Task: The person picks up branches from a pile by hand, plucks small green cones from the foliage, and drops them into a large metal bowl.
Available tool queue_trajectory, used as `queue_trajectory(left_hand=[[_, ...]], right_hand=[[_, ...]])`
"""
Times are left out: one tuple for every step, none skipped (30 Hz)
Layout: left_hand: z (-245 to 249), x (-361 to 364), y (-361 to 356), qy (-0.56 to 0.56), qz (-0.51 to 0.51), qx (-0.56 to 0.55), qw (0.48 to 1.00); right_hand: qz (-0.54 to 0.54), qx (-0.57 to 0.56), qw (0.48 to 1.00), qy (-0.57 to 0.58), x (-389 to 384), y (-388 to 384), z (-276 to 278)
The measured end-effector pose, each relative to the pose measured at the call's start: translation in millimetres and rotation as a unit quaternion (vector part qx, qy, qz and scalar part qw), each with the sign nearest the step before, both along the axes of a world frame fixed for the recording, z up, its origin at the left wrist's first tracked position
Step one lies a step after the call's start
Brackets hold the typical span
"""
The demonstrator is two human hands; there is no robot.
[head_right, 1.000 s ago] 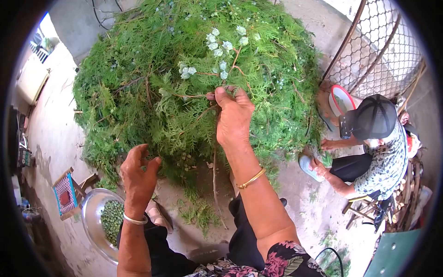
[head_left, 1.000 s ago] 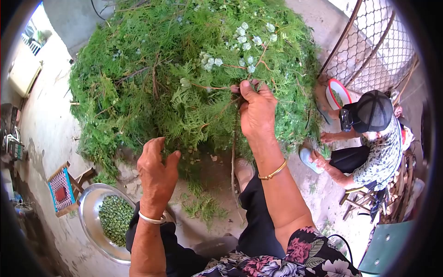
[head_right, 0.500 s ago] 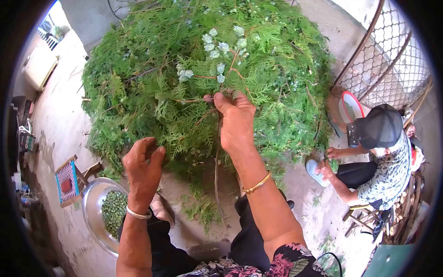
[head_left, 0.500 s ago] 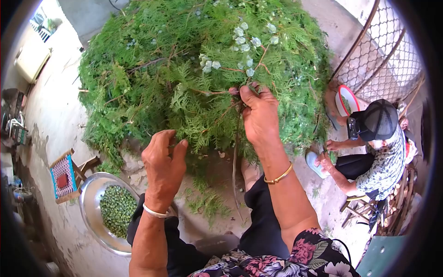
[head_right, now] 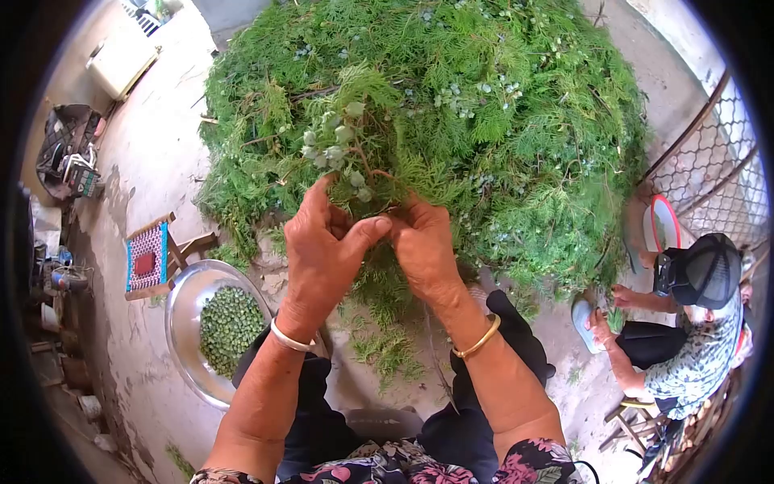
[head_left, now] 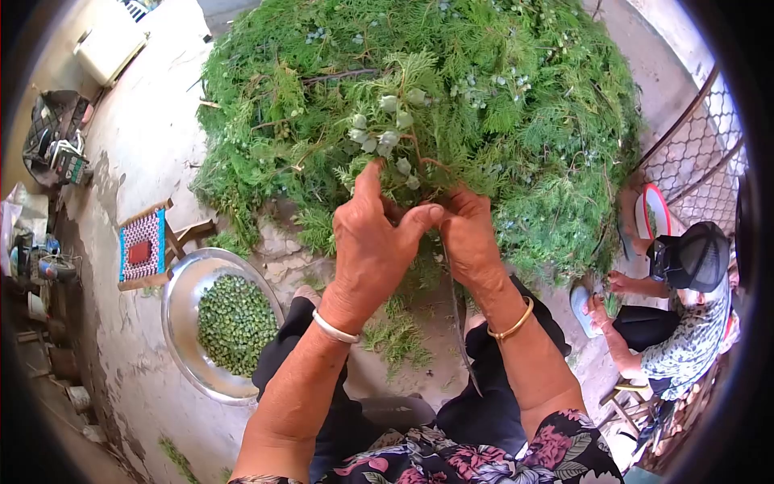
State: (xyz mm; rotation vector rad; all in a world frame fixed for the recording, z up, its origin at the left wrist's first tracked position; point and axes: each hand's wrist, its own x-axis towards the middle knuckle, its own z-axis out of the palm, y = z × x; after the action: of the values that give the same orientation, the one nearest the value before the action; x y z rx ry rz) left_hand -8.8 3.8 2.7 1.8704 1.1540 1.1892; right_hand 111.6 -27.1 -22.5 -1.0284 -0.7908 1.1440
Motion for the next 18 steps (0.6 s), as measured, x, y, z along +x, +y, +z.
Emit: queue_trajectory(left_hand=[[5,-3,3,0.023,-0.012,-0.034,0.999],[8,-5,6,0.046,-0.023,-0.069,0.996],[7,-5,7,0.047,-0.022,-0.071,0.996],[5,-5,8,0.019,-0.029,-0.053,0.998],[3,-5,8,-0.008,-0.036,-0.035,0.999],[-1,-6,11,-0.008,-0.035,-0.038,0.999],[-4,-9,14,-0.014,-0.043,-0.042,0.998],[-3,-9,15,-0.020,-0.052,-0.046,0.997],[0,-8,12,-0.020,-0.053,-0.047,0.997],[8,-8,8,-0.071,-0.051,-0.089,0.992],[13,-7,5,-0.122,-0.049,-0.131,0.983],[13,-8,5,-0.122,-0.051,-0.132,0.982],[13,-11,6,-0.168,-0.057,-0.197,0.964],[13,-12,6,-0.214,-0.062,-0.261,0.939],[10,-8,6,-0.277,-0.056,-0.268,0.921],[7,-8,6,-0.276,-0.056,-0.268,0.921],[5,-7,6,-0.357,-0.071,-0.310,0.878],[3,-7,8,-0.434,-0.085,-0.349,0.826]], right_hand=[[0.000,-0.001,1.000,0.001,-2,-1,2],[0.003,0.005,1.000,-0.018,-6,-2,7],[0.006,0.010,0.999,-0.036,-8,-3,10],[0.007,0.008,0.999,-0.035,-6,-3,6],[0.033,-0.040,0.994,-0.099,-2,-4,1],[0.060,-0.087,0.981,-0.161,1,-4,-2],[0.060,-0.090,0.981,-0.160,1,-5,-2],[0.063,-0.072,0.985,-0.144,0,-5,4],[0.065,-0.052,0.988,-0.129,-1,-5,8],[0.064,-0.053,0.988,-0.129,-1,-5,8],[0.069,-0.049,0.992,-0.096,-1,-5,8],[0.072,-0.045,0.994,-0.064,-1,-4,8],[0.070,-0.045,0.994,-0.064,-2,-4,8],[0.098,-0.023,0.995,-0.004,-4,-3,8],[0.126,-0.001,0.990,0.056,-4,-2,8],[0.125,-0.001,0.991,0.056,-2,-2,7],[0.130,-0.010,0.990,0.052,0,-2,6],[0.136,-0.018,0.989,0.047,3,-1,5]])
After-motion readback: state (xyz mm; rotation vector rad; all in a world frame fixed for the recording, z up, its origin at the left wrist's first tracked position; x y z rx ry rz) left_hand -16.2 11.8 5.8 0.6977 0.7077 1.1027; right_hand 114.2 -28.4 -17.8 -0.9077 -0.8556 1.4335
